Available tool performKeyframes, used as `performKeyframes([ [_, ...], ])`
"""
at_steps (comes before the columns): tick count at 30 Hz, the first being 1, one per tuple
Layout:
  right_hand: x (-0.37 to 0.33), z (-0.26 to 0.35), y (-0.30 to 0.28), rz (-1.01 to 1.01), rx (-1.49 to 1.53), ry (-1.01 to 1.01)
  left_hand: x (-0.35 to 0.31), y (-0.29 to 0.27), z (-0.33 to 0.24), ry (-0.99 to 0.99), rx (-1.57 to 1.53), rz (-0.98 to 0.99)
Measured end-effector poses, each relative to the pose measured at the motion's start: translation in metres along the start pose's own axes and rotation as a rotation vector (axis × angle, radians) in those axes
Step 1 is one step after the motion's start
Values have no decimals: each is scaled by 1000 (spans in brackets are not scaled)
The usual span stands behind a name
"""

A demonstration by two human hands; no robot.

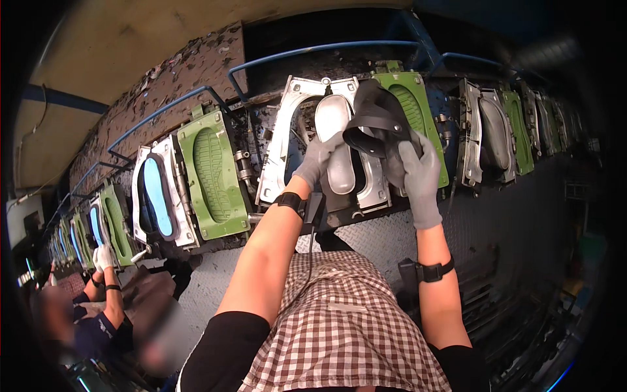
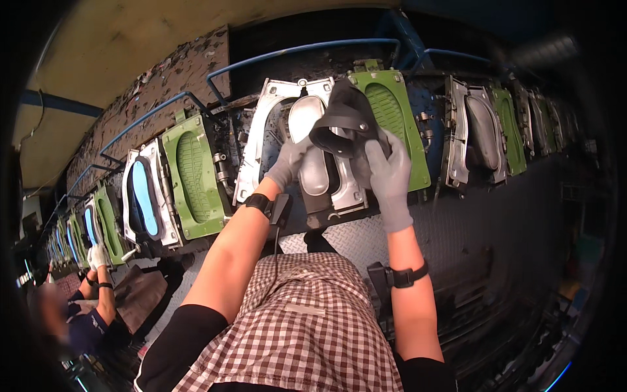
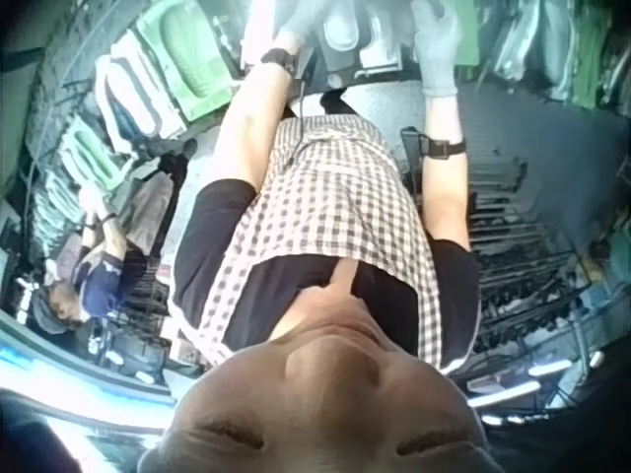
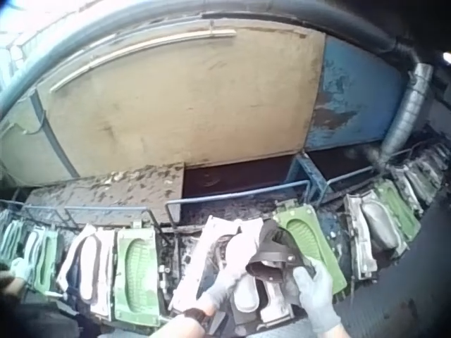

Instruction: The person is manufacturing shoes by placing shoe components onto machinery molds and then organizing finished footwear onto a storage rack.

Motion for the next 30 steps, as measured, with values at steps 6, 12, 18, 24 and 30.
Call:
performKeyframes([
  [6,65,-29,0,-235,-511,-431,-46,52,-17,-325,-214,-311],
  [12,21,-40,104,712,-820,-414,-76,35,-27,-355,257,-220],
  [18,-63,-98,93,938,-967,-419,-152,69,-3,-833,-206,-171],
  [24,-24,-70,65,795,-691,-79,-156,30,-8,-522,-287,-376],
  [30,3,-107,76,683,-917,234,-75,35,-4,-356,-787,-490],
])
Point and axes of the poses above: each hand's wrist, its own x-axis towards the middle knuckle, its own y-axis out of the palm, z = x × y, the point moved 6 cm from there along x, towards the middle knuckle
